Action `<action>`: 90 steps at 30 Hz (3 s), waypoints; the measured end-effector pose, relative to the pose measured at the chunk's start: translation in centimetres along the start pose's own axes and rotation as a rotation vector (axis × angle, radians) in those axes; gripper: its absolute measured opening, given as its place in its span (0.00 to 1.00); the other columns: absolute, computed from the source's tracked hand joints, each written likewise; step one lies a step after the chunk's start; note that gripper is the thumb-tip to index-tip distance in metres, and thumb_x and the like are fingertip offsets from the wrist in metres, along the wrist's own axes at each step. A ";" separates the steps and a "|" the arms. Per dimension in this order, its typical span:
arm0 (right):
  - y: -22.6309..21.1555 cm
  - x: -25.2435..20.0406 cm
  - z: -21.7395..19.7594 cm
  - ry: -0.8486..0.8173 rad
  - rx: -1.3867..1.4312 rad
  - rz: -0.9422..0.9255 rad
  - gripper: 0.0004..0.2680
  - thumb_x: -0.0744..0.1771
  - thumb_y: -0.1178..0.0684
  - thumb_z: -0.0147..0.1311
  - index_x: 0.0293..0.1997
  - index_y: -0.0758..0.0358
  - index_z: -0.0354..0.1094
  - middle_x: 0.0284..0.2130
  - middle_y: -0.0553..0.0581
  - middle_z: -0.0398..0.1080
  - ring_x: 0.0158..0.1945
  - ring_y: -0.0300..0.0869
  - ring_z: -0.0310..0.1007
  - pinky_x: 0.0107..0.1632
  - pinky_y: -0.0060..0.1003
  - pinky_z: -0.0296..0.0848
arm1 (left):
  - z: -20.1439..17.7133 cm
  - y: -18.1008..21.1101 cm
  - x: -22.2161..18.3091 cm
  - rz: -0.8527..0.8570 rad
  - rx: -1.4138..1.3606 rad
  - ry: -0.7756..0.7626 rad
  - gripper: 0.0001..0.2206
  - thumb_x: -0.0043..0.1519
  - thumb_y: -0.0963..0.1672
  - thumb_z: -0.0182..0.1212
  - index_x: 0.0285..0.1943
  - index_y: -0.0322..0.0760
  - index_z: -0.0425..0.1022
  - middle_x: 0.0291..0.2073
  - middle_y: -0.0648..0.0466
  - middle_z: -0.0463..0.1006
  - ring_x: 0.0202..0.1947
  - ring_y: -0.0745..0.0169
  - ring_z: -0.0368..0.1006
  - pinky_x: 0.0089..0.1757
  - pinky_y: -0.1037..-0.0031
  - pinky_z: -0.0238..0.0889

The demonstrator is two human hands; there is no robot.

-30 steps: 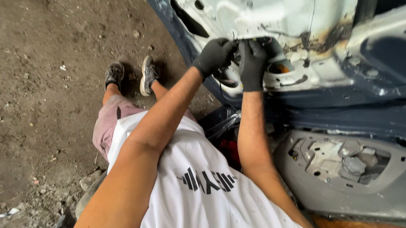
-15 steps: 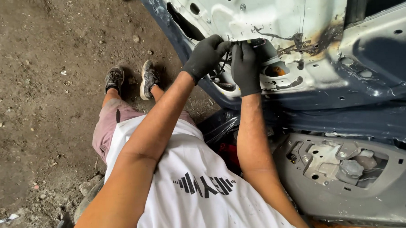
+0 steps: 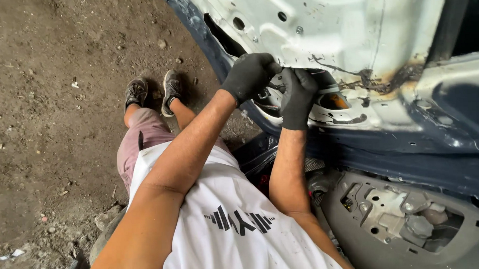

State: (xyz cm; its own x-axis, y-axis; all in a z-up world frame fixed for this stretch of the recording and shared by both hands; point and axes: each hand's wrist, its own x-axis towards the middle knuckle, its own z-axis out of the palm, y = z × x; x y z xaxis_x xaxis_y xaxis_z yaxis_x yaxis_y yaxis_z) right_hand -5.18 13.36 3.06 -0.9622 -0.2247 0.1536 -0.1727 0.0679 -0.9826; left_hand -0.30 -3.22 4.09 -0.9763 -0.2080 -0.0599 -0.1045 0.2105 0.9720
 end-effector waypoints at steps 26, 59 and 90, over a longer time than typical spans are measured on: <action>-1.7 -1.2 0.3 -0.114 0.027 0.000 0.10 0.67 0.60 0.55 0.52 0.71 0.75 0.45 0.56 0.78 0.50 0.41 0.75 0.55 0.35 0.72 | 3.7 -4.1 -1.4 0.015 -0.603 -0.013 0.16 0.66 0.49 0.56 0.39 0.32 0.81 0.21 0.53 0.80 0.17 0.67 0.74 0.25 0.72 0.69; -0.1 2.5 -2.4 -0.079 0.183 0.297 0.08 0.66 0.61 0.59 0.47 0.74 0.75 0.40 0.61 0.77 0.45 0.47 0.78 0.51 0.38 0.75 | 8.9 -5.6 1.1 -0.032 -0.804 -0.013 0.18 0.68 0.52 0.52 0.42 0.33 0.79 0.22 0.54 0.78 0.19 0.66 0.73 0.25 0.73 0.69; -0.3 0.8 -3.3 -0.209 0.130 0.170 0.09 0.68 0.64 0.56 0.55 0.70 0.73 0.49 0.58 0.76 0.54 0.46 0.73 0.61 0.39 0.68 | 5.6 -5.3 -0.2 -0.005 -0.855 -0.113 0.18 0.66 0.52 0.58 0.43 0.31 0.80 0.22 0.54 0.78 0.19 0.69 0.72 0.25 0.73 0.69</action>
State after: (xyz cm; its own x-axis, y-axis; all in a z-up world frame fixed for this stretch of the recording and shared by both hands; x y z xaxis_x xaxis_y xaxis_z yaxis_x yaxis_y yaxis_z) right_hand -6.62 16.34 3.79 -0.9087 -0.4166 -0.0254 0.0283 -0.0007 -0.9996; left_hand -0.63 1.02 -2.35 -0.9940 -0.1008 -0.0423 0.0256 -0.5910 0.8062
